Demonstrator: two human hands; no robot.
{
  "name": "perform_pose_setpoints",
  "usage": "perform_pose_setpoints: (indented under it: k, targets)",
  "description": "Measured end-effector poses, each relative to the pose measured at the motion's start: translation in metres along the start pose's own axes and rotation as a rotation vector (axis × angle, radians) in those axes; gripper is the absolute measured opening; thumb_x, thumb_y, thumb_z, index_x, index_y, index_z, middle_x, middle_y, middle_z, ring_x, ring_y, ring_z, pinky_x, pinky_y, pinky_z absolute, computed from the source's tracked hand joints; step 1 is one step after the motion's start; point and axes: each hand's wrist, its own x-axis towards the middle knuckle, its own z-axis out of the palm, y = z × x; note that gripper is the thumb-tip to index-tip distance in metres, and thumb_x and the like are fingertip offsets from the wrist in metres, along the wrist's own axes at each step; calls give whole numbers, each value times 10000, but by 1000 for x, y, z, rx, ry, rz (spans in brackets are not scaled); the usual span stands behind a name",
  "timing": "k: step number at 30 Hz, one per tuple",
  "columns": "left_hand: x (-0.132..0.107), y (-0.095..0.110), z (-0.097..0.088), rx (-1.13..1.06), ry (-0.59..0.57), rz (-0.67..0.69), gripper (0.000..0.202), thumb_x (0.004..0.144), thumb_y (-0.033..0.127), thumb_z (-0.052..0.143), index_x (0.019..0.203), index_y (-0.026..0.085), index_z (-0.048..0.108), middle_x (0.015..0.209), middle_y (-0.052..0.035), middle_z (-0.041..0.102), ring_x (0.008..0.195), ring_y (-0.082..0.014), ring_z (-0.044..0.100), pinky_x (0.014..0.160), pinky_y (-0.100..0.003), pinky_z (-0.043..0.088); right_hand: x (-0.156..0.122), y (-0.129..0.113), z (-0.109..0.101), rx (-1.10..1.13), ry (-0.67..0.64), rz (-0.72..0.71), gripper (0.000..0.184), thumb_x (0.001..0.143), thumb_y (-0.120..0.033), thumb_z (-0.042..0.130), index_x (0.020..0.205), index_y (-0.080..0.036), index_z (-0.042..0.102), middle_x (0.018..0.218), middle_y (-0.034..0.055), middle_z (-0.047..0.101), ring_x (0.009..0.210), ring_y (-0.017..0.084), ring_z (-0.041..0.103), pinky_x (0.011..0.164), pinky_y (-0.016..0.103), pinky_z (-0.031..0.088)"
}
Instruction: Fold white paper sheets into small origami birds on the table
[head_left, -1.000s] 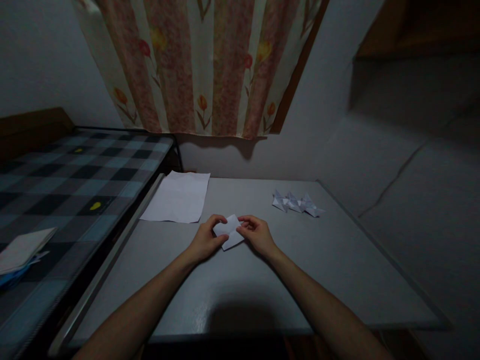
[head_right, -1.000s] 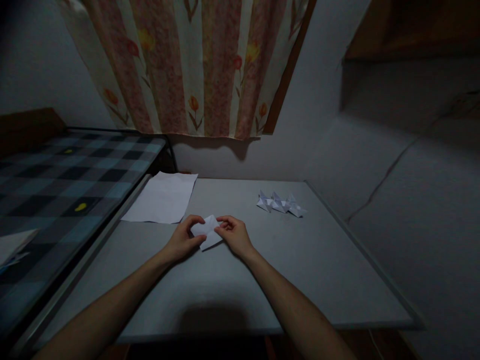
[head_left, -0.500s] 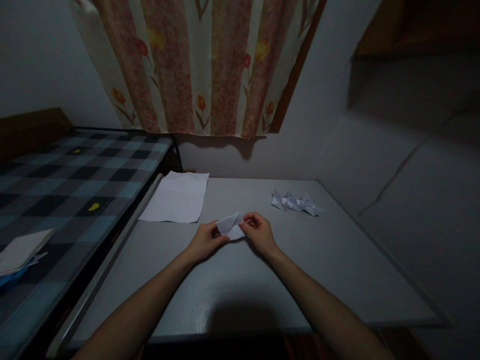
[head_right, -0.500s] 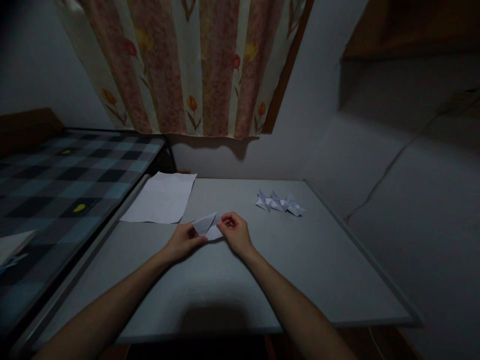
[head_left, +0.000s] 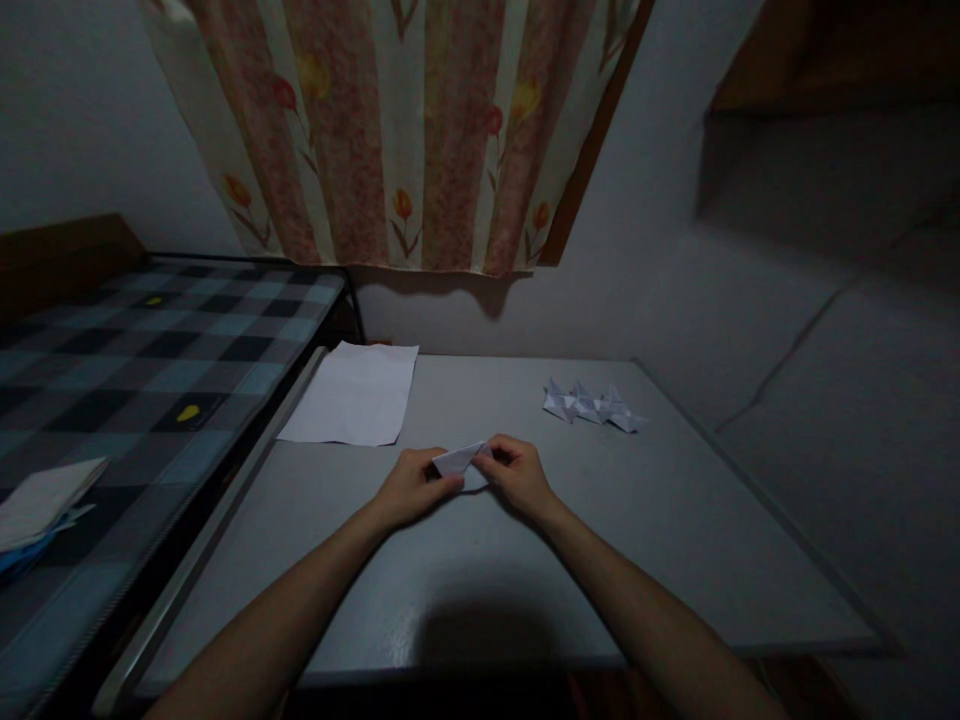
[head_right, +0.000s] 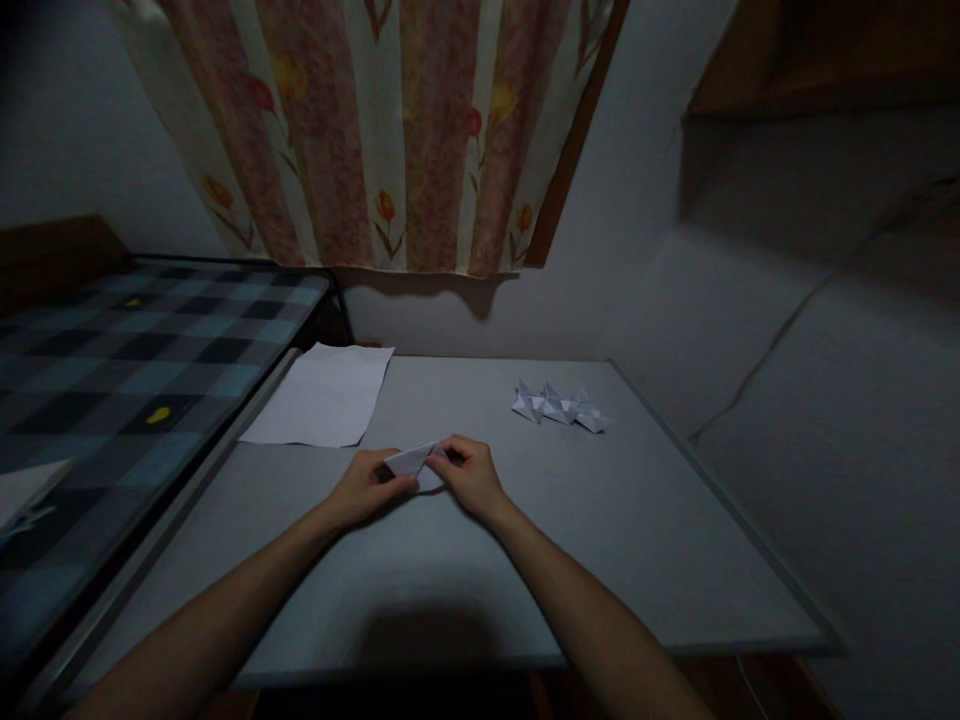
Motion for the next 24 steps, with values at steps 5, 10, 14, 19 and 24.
perform_pose_setpoints:
  k: [5,10,14,19,24]
  targets:
    - [1,-2,-2,-37,88,-36,278,797,394,602,720,139,682,562,26,567,530,-103,485,511,-206,345,-1,0,3,62,-61,32,130,698,-278,699,774,-174,686,699,2,661,641,145,584,614,258,455]
    - [3,-4,-4,-125,205,-59,251,772,375,621,707,145,700,593,16,620,554,-114,522,529,-212,384,-2,5,5,53,-114,64,172,652,-277,734,768,-173,662,688,-20,649,620,132,567,593,243,437]
    - [3,-2,-4,-106,215,-50,232,757,374,643,717,157,715,611,5,654,577,-135,561,555,-229,417,-1,6,1,-149,-79,11,158,714,-284,682,614,-176,626,543,-53,548,519,102,475,503,216,349]
    - [3,-1,-4,-59,267,167,123,773,275,637,832,205,720,850,-44,720,811,-181,638,782,-310,482,-1,6,-4,-340,10,-245,119,740,-136,590,679,-198,671,661,1,646,636,148,582,622,265,436]
    - [3,-4,-7,16,317,395,99,773,216,620,752,239,714,895,-60,721,864,-196,623,810,-376,477,-1,8,-4,-337,70,-458,283,720,-65,537,868,-240,703,934,55,689,892,192,635,796,347,506]
